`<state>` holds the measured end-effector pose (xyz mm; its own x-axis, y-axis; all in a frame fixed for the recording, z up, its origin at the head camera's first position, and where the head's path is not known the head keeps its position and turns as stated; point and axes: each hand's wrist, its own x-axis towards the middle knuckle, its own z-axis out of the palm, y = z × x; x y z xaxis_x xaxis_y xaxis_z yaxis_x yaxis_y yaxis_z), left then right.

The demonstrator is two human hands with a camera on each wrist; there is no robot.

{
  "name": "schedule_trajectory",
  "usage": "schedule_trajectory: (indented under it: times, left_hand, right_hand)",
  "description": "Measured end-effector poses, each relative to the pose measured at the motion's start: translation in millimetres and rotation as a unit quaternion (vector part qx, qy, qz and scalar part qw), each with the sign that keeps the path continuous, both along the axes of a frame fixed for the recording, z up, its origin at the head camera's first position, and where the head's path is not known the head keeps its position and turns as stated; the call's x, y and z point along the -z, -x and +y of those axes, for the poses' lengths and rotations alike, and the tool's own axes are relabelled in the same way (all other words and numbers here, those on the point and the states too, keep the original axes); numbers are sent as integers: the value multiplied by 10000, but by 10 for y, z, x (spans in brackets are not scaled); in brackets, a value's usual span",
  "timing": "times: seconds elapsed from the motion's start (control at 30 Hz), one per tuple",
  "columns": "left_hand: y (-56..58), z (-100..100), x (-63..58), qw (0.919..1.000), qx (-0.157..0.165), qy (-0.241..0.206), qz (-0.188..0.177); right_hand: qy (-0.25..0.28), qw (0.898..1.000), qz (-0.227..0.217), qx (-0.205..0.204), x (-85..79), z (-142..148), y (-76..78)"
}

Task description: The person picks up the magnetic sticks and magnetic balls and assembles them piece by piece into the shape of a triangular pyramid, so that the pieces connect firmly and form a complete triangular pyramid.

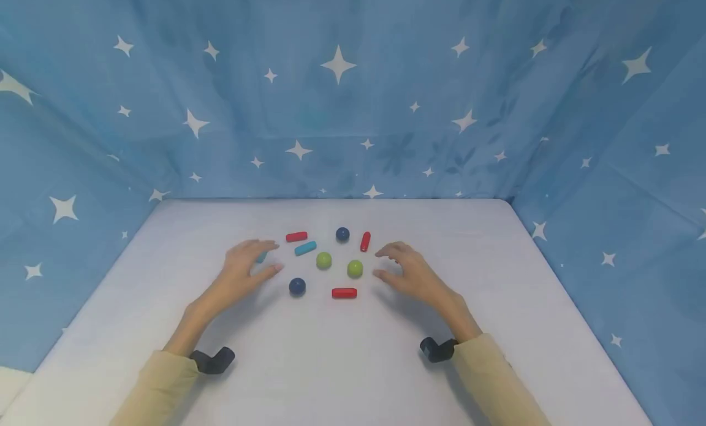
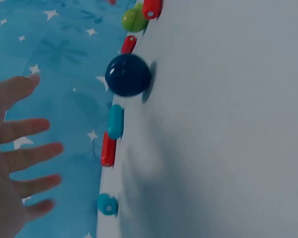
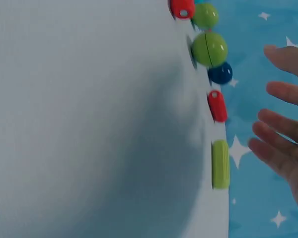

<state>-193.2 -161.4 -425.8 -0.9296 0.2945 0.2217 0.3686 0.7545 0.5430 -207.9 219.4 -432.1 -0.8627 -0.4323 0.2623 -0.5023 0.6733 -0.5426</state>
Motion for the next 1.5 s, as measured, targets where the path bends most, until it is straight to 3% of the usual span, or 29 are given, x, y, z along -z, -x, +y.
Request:
schedule_trajectory:
  times: [0.17,0.33,0.53,0.77,1.13,1.3,1.5]
  left_hand:
    - [-54,128,-29,9922,598,-678,-858]
    - [-50,205,-1,9868,958,-584,-1171]
    - [-61,216,42,9868,1066,-447,-1138]
    - [-132,225,164,9860,1436,-187,-831]
    - [-255,288,316,9891,1116,-124,-958]
    - [-179,333,299,9895,1204,-195,-774]
    - [-92,396,249,9911,1231,-174,-478]
  right_hand:
    - [-120,9988,-189,-435,-45,-187,-30]
    - [-382,9953,-516,-726,-79,-335,-36]
    - [-631,9916,-732,-862,-62,-514,-55]
    - [-1031,9846,-818,-1148,24,-684,-152]
    - [-1293,9827,-367,-1274,241,-825,-286]
    - [-1372,9825,-47,-1256,209,-839,-242]
    - [-1344,9838,-10,-1188,129,-870,-123]
